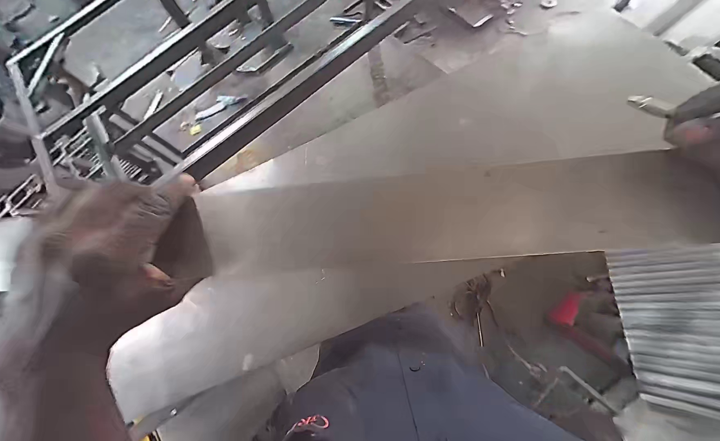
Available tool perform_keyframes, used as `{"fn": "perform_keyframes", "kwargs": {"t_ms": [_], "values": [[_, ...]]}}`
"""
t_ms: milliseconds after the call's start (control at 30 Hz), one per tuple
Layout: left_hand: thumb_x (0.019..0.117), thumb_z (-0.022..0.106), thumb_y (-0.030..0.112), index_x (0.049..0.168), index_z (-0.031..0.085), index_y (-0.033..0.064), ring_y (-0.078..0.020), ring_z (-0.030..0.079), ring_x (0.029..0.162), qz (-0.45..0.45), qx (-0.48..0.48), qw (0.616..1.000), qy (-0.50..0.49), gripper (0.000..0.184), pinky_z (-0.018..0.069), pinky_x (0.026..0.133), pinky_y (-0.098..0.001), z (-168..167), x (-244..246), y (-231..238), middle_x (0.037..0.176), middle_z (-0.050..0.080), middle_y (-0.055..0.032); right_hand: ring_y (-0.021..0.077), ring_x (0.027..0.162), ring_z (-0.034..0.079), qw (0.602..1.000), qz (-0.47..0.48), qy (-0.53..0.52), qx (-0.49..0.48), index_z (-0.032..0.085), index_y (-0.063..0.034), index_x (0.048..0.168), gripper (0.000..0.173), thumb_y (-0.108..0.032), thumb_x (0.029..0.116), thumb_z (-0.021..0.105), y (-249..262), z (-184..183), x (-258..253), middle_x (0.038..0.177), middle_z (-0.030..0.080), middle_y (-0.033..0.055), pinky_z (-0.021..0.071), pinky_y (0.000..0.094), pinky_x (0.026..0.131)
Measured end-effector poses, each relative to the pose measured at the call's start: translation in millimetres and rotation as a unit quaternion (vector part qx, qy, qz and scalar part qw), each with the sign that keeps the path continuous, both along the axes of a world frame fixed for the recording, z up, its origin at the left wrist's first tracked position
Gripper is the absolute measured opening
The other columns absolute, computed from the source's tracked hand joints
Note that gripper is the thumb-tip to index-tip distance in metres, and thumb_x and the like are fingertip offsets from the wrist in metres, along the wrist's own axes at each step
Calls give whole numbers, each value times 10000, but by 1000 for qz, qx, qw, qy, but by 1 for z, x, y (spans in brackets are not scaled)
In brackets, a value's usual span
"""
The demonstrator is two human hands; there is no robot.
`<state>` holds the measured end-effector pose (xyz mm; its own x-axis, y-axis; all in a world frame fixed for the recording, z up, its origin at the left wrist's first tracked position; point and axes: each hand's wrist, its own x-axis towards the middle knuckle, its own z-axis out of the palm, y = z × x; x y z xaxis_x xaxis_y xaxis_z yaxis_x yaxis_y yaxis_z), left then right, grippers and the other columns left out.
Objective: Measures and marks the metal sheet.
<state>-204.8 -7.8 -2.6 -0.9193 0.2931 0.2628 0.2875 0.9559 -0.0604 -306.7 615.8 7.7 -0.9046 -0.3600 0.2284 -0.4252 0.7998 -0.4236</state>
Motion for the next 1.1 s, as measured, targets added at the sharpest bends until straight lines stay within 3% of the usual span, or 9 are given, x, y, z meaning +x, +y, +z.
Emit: {"fn": "perform_keyframes", "kwargs": {"t_ms": [67,167,300,533,700,767,833,967,1100], "values": [[757,662,754,1497,522,165,-394,604,1192,43,27,998,-28,956,480,988,-601,-19,21,44,1273,641,-187,94,593,535,996,91,-23,-2,623,-124,1095,435,-509,1052,425,-3,-22,-44,723,551,-11,456,369,519],[673,637,880,1429,595,106,-412,630,1093,104,31,992,-65,1083,491,921,-623,-52,43,85,1154,676,-200,206,548,583,983,158,-55,80,671,-209,1034,431,-532,1032,386,-16,-56,-81,652,577,-11,423,492,464],[671,746,749,1483,560,201,-375,594,1246,197,26,974,-110,998,397,1103,-602,-80,69,109,1307,657,-143,233,520,576,969,195,-74,135,634,-240,977,318,-460,1004,405,-23,-77,-106,587,528,-23,402,493,443],[758,520,908,1443,598,233,-294,449,1431,254,124,954,-95,964,306,1197,-577,-103,84,114,1515,527,-42,213,504,561,963,226,-47,141,621,-231,931,284,-415,1025,427,-27,-78,-114,568,502,-28,386,445,434],[774,537,898,1417,628,221,-319,445,1427,265,161,948,-68,938,343,1160,-590,-110,84,116,1499,542,-61,424,999,626,963,239,38,117,671,-48,1018,229,-221,1014,521,-17,-67,-108,1013,656,178,510,602,813],[783,575,865,1424,622,215,-306,436,1437,254,165,951,-60,914,323,1185,-570,-112,84,116,1504,540,-64,442,973,643,972,215,44,86,655,-5,1088,292,-230,1054,472,-8,-59,-102,996,671,209,506,623,821],[788,612,820,1438,604,186,-285,435,1440,229,165,958,-53,909,297,1207,-553,-113,89,112,1508,533,-71,382,841,691,977,198,4,82,632,-71,1237,381,-307,1072,382,5,-67,-99,951,695,152,536,617,685],[787,618,807,1455,576,135,-270,434,1444,218,167,960,-57,948,251,1234,-562,-113,90,110,1522,516,-86,399,1048,642,965,232,-57,110,628,-54,1226,474,-432,1042,407,33,-89,-101,1140,633,180,533,602,840],[832,591,760,1457,568,106,-268,425,1456,231,160,958,-51,906,227,1245,-559,-112,85,116,1520,519,-103,383,1215,534,956,257,-95,104,560,-176,1465,908,-783,792,602,39,-96,-108,1360,524,165,486,599,939]]}}
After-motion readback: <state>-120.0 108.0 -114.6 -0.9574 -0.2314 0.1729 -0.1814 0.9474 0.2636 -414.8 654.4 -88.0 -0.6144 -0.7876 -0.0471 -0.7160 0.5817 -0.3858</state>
